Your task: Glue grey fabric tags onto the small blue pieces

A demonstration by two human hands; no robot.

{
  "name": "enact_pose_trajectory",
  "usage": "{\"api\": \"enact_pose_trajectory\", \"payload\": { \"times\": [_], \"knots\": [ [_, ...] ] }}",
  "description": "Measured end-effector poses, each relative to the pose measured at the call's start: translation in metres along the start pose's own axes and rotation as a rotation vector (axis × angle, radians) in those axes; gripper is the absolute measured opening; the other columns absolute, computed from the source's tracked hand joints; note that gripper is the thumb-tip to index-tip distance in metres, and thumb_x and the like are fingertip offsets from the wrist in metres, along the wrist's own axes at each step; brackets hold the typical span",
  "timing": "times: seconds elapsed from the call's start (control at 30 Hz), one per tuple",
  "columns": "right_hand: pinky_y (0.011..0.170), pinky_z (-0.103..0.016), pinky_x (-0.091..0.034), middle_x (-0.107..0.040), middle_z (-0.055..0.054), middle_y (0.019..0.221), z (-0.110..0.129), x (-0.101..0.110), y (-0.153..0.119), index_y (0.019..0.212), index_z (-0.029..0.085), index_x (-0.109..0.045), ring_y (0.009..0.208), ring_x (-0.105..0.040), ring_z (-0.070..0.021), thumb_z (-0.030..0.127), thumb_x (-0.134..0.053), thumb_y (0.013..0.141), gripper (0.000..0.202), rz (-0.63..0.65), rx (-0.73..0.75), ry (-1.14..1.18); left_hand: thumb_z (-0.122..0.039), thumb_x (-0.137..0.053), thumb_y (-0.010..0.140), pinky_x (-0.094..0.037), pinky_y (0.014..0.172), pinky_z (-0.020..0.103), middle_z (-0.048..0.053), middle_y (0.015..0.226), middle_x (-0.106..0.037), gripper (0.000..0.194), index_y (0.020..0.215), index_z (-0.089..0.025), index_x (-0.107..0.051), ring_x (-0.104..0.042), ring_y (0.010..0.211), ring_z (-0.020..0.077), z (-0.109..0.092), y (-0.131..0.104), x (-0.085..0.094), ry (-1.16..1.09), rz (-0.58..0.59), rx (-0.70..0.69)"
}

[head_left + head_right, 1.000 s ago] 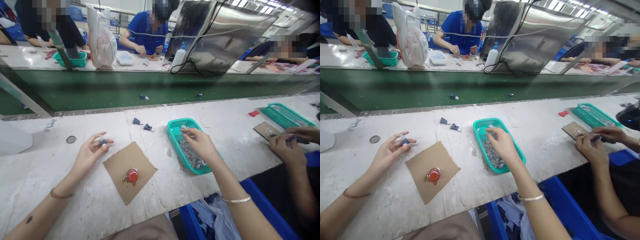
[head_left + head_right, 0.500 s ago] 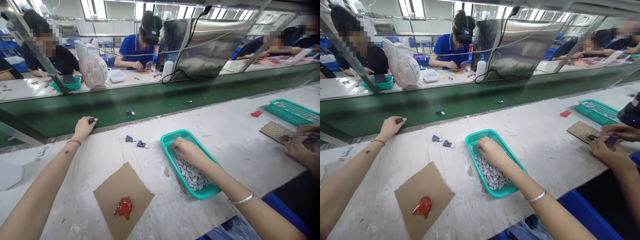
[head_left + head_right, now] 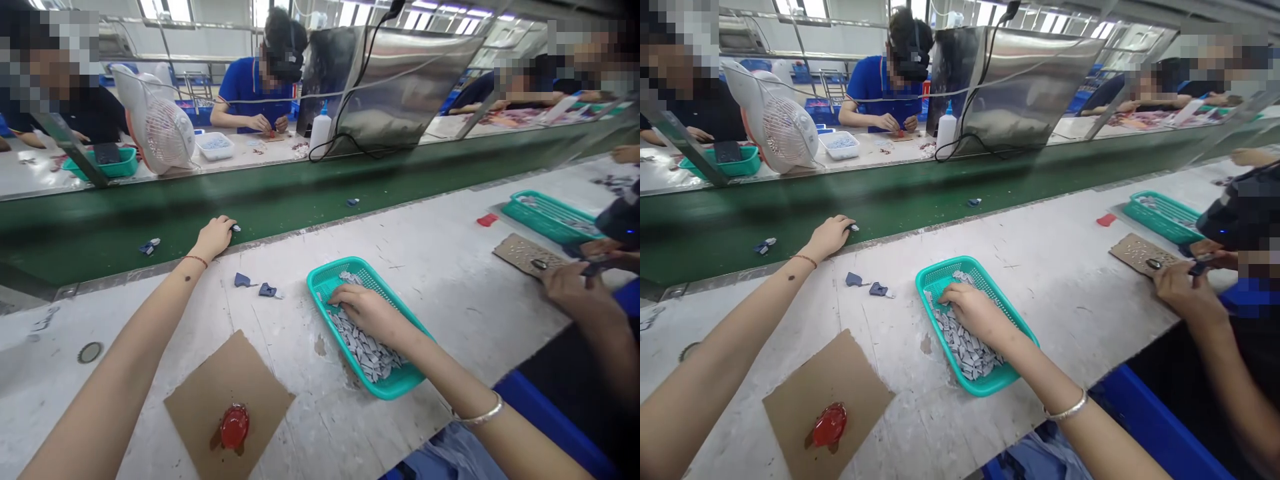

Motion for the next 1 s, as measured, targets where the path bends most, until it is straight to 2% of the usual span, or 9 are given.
{"api": "enact_pose_trajectory", "payload": {
  "times": [0.1,0.27,0.33,0.43,0.57,0.67,0.8,0.9,1.0],
  "knots": [
    [0.087,-0.036,-0.054,-0.071,-0.008,0.107,0.000,0.008,-0.004,0.097,0.020,-0.073,0.101,-0.066,-0.0225,0.004,-0.040,0.085,0.038,-0.041,-0.020,0.039,-0.017,-0.054,0.085,-0.037,0.103,0.049,0.018,0.123,-0.061,0.021,0.101,-0.013,-0.068,-0.050,0.119,0.0359,0.008,-0.004,0.004,-0.172,-0.058,0.100],
    [0.070,-0.034,-0.054,-0.073,-0.008,0.094,-0.004,0.014,-0.005,0.105,0.020,-0.073,0.081,-0.067,-0.0226,0.025,-0.051,0.091,0.026,-0.078,-0.162,0.073,-0.023,-0.052,0.090,-0.053,0.084,0.037,0.015,0.110,-0.067,0.021,0.104,-0.014,-0.063,-0.066,0.090,0.0222,0.022,-0.037,0.014,-0.590,-0.130,0.277],
    [0.071,-0.033,-0.054,-0.074,-0.008,0.093,-0.003,0.008,-0.002,0.097,0.020,-0.074,0.082,-0.068,-0.0227,0.022,-0.053,0.090,0.023,-0.043,-0.172,0.054,-0.023,-0.049,0.092,-0.057,0.076,0.033,0.015,0.107,-0.069,0.020,0.103,-0.013,-0.063,-0.068,0.081,0.0181,0.020,-0.061,0.015,-0.745,-0.123,0.323],
    [0.072,-0.030,-0.054,-0.076,-0.006,0.092,-0.005,0.004,0.001,0.090,0.020,-0.075,0.083,-0.070,-0.0220,0.013,-0.053,0.087,0.023,-0.024,-0.193,0.035,-0.020,-0.052,0.091,-0.058,0.075,0.027,0.016,0.110,-0.071,0.017,0.099,-0.012,-0.065,-0.070,0.085,0.0169,0.014,-0.104,0.012,-1.025,-0.073,0.401],
    [0.069,-0.029,-0.053,-0.077,-0.005,0.088,-0.011,0.006,0.001,0.096,0.020,-0.073,0.080,-0.071,-0.0217,0.011,-0.053,0.087,0.024,-0.023,-0.236,-0.010,-0.014,-0.052,0.091,-0.060,0.074,0.021,0.016,0.116,-0.070,0.019,0.103,-0.011,-0.066,-0.072,0.089,0.0163,0.007,-0.170,-0.002,-1.482,0.022,0.615],
    [0.069,-0.030,-0.054,-0.077,-0.007,0.086,-0.015,0.010,0.003,0.100,0.017,-0.072,0.079,-0.072,-0.0229,0.012,-0.055,0.087,0.022,-0.035,-0.262,-0.048,-0.014,-0.054,0.091,-0.060,0.079,0.021,0.016,0.121,-0.068,0.018,0.103,-0.010,-0.067,-0.072,0.096,0.0180,0.000,-0.213,-0.007,-1.553,0.084,0.676],
    [0.077,-0.031,-0.056,-0.077,-0.008,0.095,-0.017,0.010,0.007,0.091,0.017,-0.075,0.084,-0.072,-0.0234,0.011,-0.055,0.084,0.022,-0.038,-0.269,-0.095,-0.014,-0.063,0.087,-0.059,0.085,0.024,0.010,0.118,-0.070,0.016,0.103,-0.015,-0.068,-0.071,0.101,0.0195,0.000,-0.258,-0.006,-1.492,0.031,0.701],
    [0.080,-0.033,-0.056,-0.077,-0.008,0.099,-0.017,0.007,0.008,0.092,0.018,-0.077,0.086,-0.073,-0.0242,0.012,-0.053,0.085,0.026,-0.039,-0.273,-0.129,-0.016,-0.068,0.084,-0.057,0.086,0.024,0.007,0.114,-0.071,0.022,0.106,-0.018,-0.067,-0.069,0.105,0.0198,0.000,-0.283,-0.010,-1.519,-0.010,0.686],
    [0.076,-0.034,-0.056,-0.078,-0.009,0.095,-0.013,0.005,0.007,0.091,0.017,-0.078,0.083,-0.073,-0.0262,0.014,-0.053,0.084,0.026,-0.042,-0.280,-0.162,-0.020,-0.075,0.079,-0.055,0.082,0.022,0.006,0.115,-0.071,0.027,0.105,-0.019,-0.067,-0.069,0.104,0.0183,-0.002,-0.297,-0.012,-1.526,-0.036,0.597]
  ]
}}
Point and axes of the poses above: each hand's wrist, its own y-axis towards the middle knuckle, its own x-axis out of the back of the hand, z = x × y, the point moved 10 cm from there along y, towards the middle knuckle
